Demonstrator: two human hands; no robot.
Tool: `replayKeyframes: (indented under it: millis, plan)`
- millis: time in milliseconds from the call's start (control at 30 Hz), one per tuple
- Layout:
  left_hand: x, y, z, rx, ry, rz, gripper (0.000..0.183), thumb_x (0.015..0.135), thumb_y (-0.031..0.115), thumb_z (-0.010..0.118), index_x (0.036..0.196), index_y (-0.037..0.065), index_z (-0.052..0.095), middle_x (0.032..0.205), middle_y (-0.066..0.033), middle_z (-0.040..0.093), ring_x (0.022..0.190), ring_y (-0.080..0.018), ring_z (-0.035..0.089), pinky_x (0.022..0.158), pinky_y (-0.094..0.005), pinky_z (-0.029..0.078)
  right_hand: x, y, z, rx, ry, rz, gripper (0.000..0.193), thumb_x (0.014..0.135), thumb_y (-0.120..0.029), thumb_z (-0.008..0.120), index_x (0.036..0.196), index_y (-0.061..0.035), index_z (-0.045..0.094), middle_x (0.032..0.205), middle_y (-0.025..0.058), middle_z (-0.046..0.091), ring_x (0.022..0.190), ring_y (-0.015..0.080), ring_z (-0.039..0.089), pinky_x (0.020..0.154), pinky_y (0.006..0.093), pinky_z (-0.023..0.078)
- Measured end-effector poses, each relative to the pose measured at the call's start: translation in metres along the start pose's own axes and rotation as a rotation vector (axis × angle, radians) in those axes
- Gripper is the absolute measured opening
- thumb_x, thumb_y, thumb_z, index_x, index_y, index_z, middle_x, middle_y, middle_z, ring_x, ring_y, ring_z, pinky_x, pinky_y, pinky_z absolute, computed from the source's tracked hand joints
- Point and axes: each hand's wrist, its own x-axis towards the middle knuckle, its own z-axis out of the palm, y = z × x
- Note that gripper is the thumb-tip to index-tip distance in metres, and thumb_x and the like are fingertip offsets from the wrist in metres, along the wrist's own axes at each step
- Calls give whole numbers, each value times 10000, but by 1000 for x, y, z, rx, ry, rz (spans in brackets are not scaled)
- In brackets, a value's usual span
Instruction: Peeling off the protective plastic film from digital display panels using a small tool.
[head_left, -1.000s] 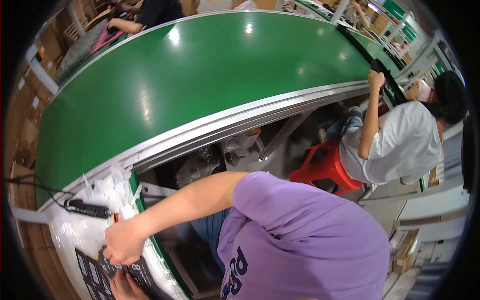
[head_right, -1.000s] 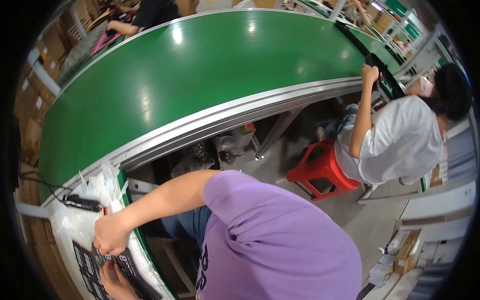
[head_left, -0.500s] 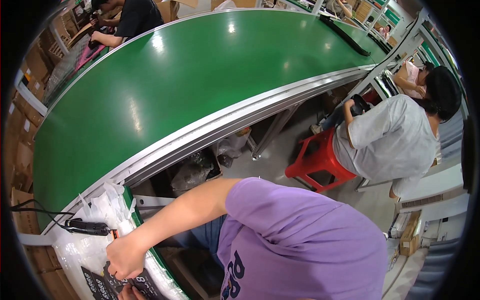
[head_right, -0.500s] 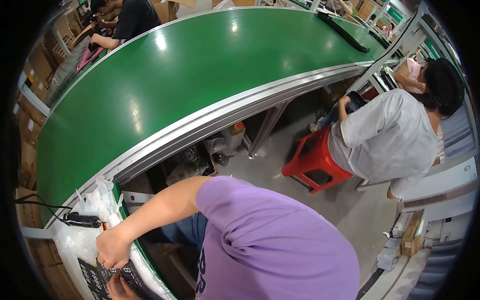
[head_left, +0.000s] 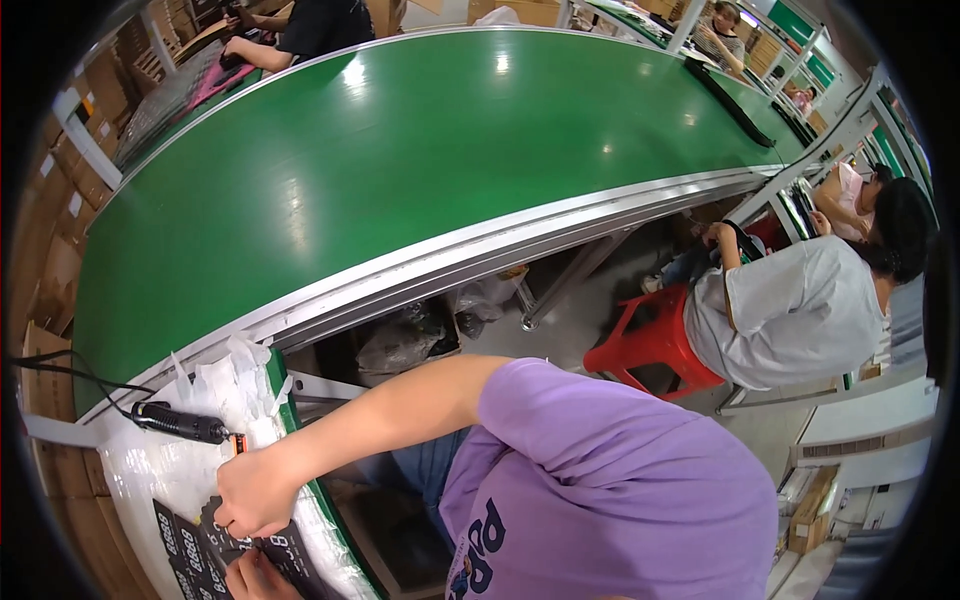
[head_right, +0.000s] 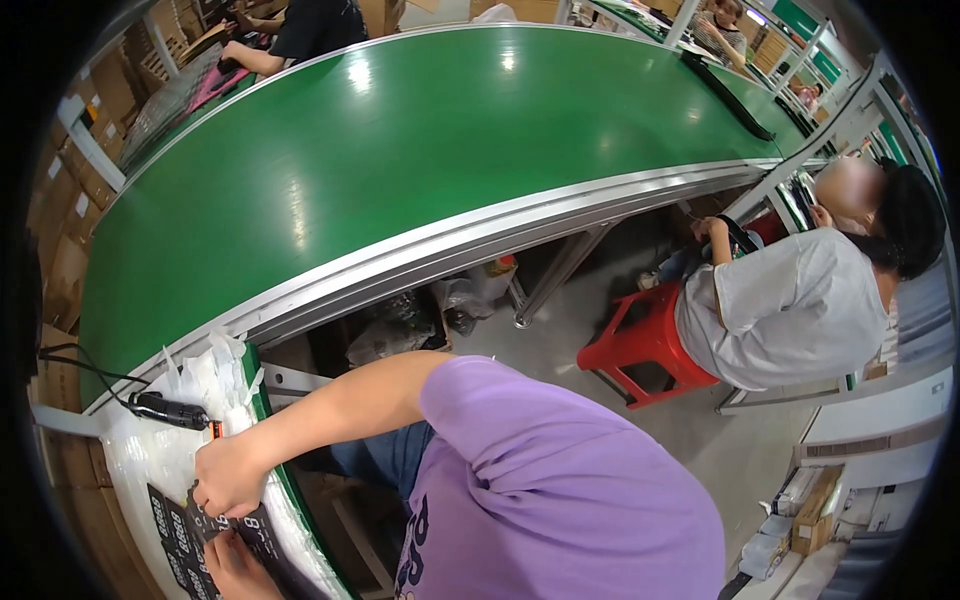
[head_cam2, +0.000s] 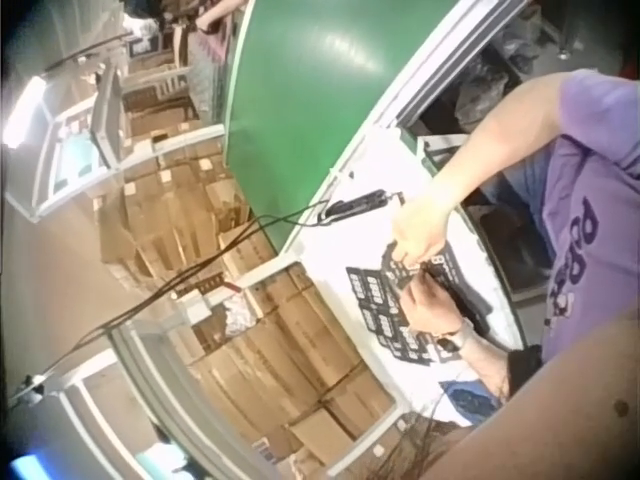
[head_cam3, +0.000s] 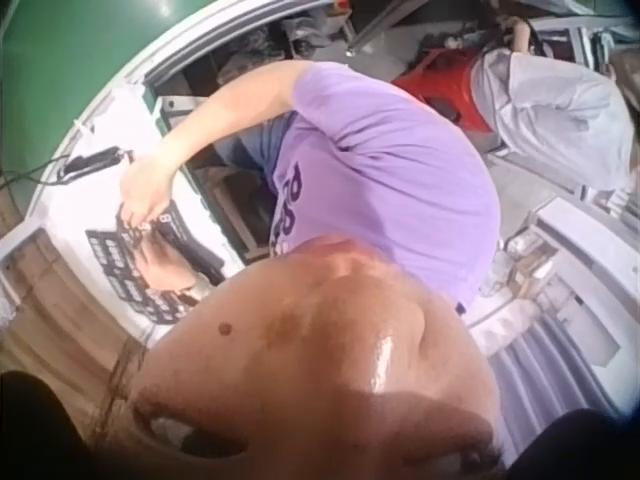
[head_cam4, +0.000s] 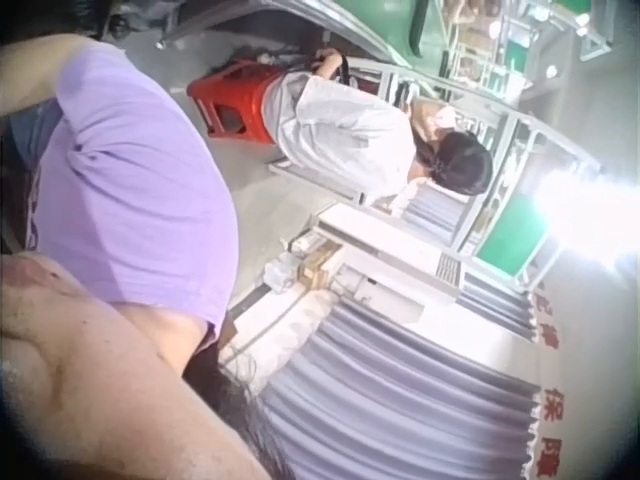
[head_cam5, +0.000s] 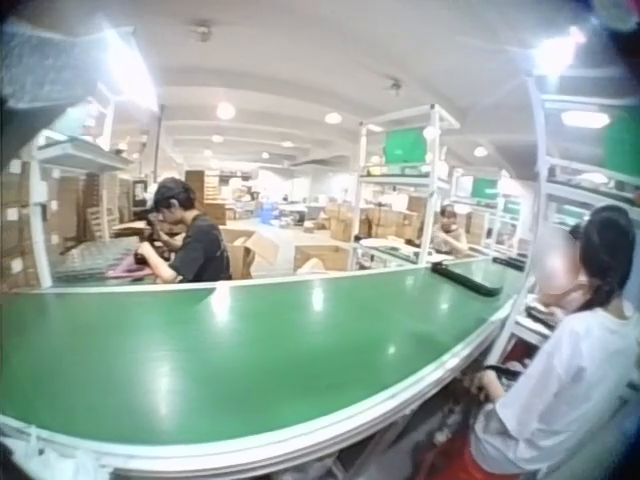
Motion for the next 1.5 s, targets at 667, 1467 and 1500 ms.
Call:
replayKeyframes:
  millis: [667,1467,1500]
  plan:
    - [2,1,-3,-70,-59,-30,158,931,166,738,1048,62,761,1004,-125,732,912,-325,696,796,-397,549,1,2,9,-2,-40,24,253,833,-382,637,792,-143,708,850,18,701,710,321,702,600,467,546]
    - [1,-13,-3,73,-232,16,203,963,254,655,1028,70,711,1004,-147,696,883,-364,676,775,-444,538,-1,4,4,-22,43,120,242,758,-335,709,725,-97,678,814,62,646,644,312,683,550,443,532]
    - [-2,-16,-3,47,-235,-26,195,959,247,659,1022,67,700,994,-144,693,884,-364,673,767,-449,538,3,0,2,-20,50,122,242,758,-335,709,725,-97,678,814,62,646,644,312,683,550,443,532]
